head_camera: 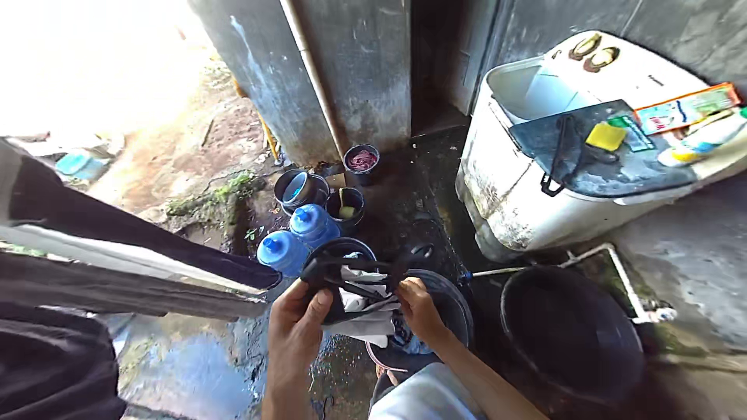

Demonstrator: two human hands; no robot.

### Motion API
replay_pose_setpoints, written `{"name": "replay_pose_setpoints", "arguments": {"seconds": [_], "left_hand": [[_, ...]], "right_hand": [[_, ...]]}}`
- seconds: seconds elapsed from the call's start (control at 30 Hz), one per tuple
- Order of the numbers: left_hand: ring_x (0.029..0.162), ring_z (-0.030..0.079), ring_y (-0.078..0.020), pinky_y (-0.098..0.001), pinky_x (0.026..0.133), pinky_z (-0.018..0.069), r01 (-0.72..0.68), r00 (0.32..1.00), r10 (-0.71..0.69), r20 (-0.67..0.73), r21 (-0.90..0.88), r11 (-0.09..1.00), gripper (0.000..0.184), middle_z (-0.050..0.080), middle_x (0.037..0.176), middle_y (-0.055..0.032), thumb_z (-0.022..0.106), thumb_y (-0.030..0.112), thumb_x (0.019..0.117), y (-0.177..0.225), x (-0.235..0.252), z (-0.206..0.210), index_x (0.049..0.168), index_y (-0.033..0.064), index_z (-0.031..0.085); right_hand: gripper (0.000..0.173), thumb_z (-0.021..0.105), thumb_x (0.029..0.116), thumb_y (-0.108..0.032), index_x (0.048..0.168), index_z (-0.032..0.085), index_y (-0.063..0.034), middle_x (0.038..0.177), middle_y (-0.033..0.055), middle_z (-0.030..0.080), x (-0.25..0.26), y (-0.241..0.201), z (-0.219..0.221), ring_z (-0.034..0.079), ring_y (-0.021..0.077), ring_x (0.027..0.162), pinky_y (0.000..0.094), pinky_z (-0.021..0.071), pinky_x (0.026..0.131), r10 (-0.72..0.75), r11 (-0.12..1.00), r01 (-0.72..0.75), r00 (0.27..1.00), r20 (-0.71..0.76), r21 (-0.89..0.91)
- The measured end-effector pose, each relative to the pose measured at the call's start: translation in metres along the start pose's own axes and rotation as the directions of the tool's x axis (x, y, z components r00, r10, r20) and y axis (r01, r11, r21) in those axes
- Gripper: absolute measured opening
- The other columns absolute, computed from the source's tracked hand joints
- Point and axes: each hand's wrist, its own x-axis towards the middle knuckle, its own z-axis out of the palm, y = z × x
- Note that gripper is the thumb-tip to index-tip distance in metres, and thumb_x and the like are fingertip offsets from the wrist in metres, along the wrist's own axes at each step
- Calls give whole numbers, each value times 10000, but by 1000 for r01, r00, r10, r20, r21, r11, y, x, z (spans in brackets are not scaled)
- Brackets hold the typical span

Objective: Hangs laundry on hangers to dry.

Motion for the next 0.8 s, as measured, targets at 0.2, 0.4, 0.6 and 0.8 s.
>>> {"name": "replay_pose_setpoints", "arguments": {"seconds": [0.2, 0.4, 0.6, 0.8], "left_hand": [[914, 706, -62, -260, 843, 601, -115, 992, 123, -40, 172, 978, 187, 746, 1021, 45, 612, 260, 1037, -14, 8, 11, 1113, 140, 734], [936, 712, -60, -259, 859, 603, -119, 992, 122, -37, 67, 991, 196, 753, 1045, 49, 629, 308, 1024, -19, 10, 14, 1138, 191, 738], [917, 723, -92, -286, 843, 613, 6, 999, -7, 35, 17, 1000, 181, 760, 1027, 7, 672, 269, 999, -16, 13, 17, 1108, 149, 751], [858, 694, -79, -303, 765, 587, 286, 942, -332, -43, 619, 732, 209, 741, 954, -3, 648, 95, 843, -15, 29, -45, 1026, 81, 750]], "right_hand": [[292, 642, 915, -32, 1186, 748, -12, 1185, 163, 683, 9, 2, -64, 682, 166, 1056, 284, 577, 927, 334, 915, -366, 923, 190, 172], [388, 607, 881, 37, 1264, 666, 53, 1264, 130, 691, 21, -32, -116, 701, 160, 1056, 329, 597, 917, 428, 580, -534, 842, 328, 616], [169, 664, 979, -146, 1045, 767, -30, 1104, 65, 734, 35, -38, -103, 686, 30, 939, 200, 574, 851, 190, 917, -202, 979, 70, 343], [204, 624, 1007, -159, 1101, 753, -32, 1075, 104, 728, 23, -36, -148, 708, 176, 1002, 331, 576, 938, 43, 998, -22, 936, 350, -65]]}}
